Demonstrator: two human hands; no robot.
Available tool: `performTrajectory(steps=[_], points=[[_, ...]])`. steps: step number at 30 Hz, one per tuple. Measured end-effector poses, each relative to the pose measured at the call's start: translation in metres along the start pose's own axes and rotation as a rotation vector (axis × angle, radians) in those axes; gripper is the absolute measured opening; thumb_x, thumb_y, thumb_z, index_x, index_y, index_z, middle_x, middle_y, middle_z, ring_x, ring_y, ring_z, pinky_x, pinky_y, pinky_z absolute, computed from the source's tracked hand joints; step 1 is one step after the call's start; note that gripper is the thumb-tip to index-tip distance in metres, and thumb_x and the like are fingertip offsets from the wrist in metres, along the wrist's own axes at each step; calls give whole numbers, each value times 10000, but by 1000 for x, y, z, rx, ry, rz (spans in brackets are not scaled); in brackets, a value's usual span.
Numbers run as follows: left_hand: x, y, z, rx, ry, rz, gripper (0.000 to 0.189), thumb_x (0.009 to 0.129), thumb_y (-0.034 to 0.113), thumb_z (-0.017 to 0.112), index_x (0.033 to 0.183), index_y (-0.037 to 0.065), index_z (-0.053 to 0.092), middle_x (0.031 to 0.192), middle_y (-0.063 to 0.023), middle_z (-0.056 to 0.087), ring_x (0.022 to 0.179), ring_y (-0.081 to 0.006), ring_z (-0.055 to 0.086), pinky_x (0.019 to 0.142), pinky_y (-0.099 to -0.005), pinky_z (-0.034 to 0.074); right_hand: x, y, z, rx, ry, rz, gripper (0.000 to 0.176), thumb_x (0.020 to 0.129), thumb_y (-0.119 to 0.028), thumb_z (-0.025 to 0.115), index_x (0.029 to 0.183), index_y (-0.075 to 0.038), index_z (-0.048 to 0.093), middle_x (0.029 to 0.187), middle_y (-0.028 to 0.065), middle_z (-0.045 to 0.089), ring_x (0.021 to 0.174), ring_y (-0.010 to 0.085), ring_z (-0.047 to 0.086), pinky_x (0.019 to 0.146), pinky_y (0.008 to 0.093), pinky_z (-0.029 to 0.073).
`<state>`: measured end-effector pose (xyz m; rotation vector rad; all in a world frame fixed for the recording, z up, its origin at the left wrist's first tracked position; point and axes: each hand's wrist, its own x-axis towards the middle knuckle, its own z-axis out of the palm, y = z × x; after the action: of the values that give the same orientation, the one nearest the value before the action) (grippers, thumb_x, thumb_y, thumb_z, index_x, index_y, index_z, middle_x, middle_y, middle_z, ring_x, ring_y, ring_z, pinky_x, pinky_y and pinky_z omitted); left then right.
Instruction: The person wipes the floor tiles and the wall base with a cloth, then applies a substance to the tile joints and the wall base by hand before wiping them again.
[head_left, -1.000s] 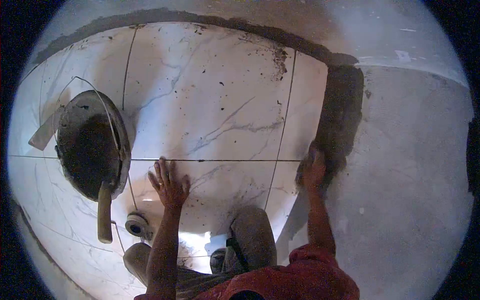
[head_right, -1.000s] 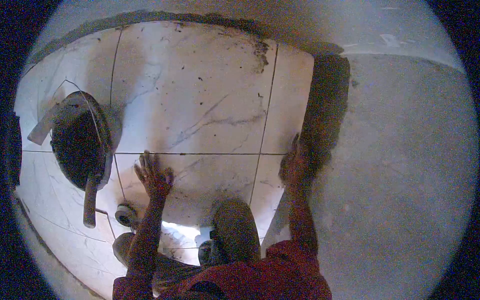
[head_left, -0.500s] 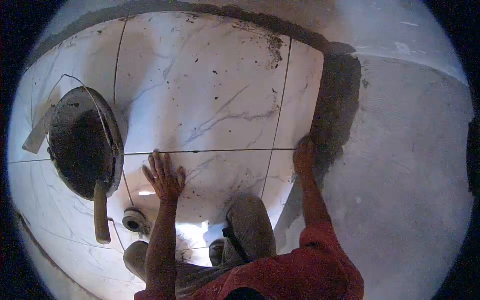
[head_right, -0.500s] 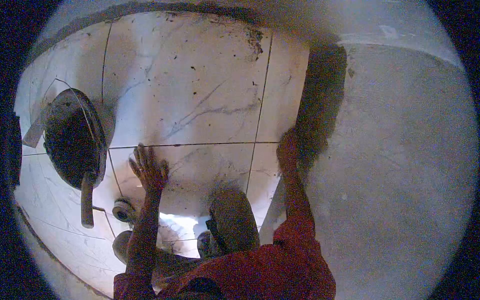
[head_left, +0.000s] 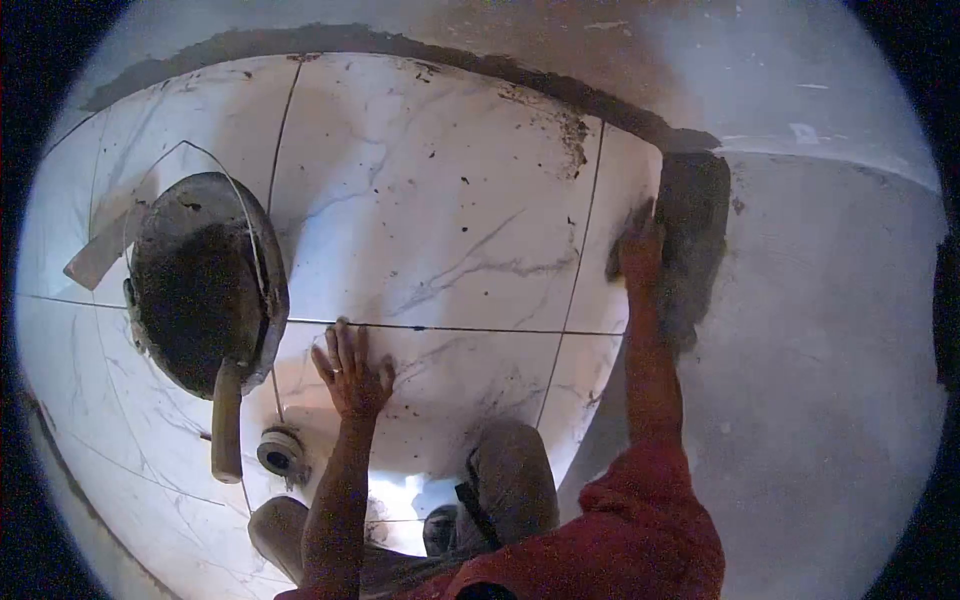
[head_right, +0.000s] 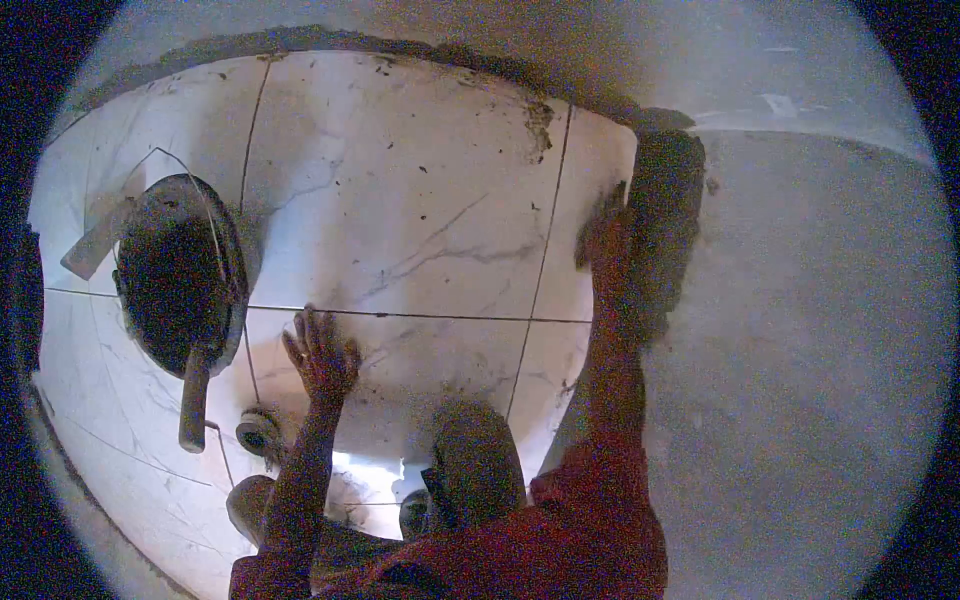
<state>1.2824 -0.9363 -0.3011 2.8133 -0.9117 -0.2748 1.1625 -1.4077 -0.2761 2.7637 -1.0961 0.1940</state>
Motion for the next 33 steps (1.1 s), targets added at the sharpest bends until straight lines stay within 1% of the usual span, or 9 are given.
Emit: performTrajectory(steps=[6, 8, 14, 20, 23, 24, 28, 32, 33], points=[[0, 1, -1, 11, -23, 1, 610, 785, 364, 548, 1302, 79, 394, 1414, -179, 266, 1327, -343, 209, 1060, -572, 94, 103, -220, 42, -113, -10, -426, 291, 788, -112, 494, 1034, 32, 551, 1051, 243, 539, 1006, 383, 485, 890, 488, 389], [1, 1, 1, 32, -53, -8, 618, 786, 363, 550, 1308, 78, 382, 1413, -182, 268, 1325, -349, 210, 1058, -576, 91, 95, -258, 24, 328, 26, -475, 298, 781, -96, 494, 1044, 34, 543, 1056, 251, 533, 1014, 393, 477, 889, 497, 398], [0, -1, 3, -24, 36, 15, 609, 792, 361, 549, 1304, 81, 374, 1405, -187, 287, 1307, -370, 240, 1052, -582, 98, 137, -65, 80, 62, -269, -170, 341, 789, -81, 471, 1103, 46, 505, 1096, 257, 518, 1026, 380, 484, 895, 473, 395], [1, 3, -2, 10, -57, 6, 593, 799, 361, 540, 1290, 63, 390, 1392, -194, 304, 1307, -371, 241, 1048, -587, 102, 125, -276, 22, -31, -122, -459, 363, 787, -47, 449, 1126, 77, 480, 1149, 270, 490, 1086, 380, 465, 973, 448, 341], [1, 0, 2, 26, 30, 34, 602, 801, 364, 536, 1297, 56, 387, 1394, -194, 302, 1310, -369, 238, 1048, -586, 102, 131, -214, 51, 262, -48, -560, 363, 780, -36, 457, 1128, 59, 495, 1150, 264, 498, 1056, 358, 488, 929, 437, 390], [1, 0, 3, -1, 52, 40, 606, 802, 367, 532, 1302, 59, 383, 1396, -195, 298, 1309, -367, 238, 1048, -585, 103, 149, -166, 63, 79, -345, -429, 366, 799, -78, 478, 1153, 15, 500, 1089, 224, 546, 954, 346, 543, 828, 432, 454], [1, 1, -7, -16, -105, -23, 607, 804, 374, 526, 1305, 62, 382, 1398, -199, 289, 1308, -360, 244, 1049, -582, 108, 159, -101, 76, 68, -293, -129, 287, 837, -157, 475, 1044, 27, 547, 1015, 223, 571, 897, 339, 562, 796, 442, 455], [1, 3, -2, 28, -26, 9, 608, 792, 372, 539, 1294, 62, 392, 1394, -203, 295, 1304, -368, 251, 1049, -582, 110, 138, -251, 37, 372, 42, -111, 309, 829, -242, 500, 939, 39, 569, 988, 243, 563, 948, 331, 547, 846, 459, 416], [1, 5, -3, 28, -25, 23, 608, 792, 372, 539, 1294, 62, 392, 1394, -203, 295, 1304, -368, 251, 1049, -582, 110, 146, -283, 18, -114, -163, -474, 272, 830, -166, 464, 983, 45, 542, 1002, 233, 555, 966, 334, 541, 870, 455, 407]])
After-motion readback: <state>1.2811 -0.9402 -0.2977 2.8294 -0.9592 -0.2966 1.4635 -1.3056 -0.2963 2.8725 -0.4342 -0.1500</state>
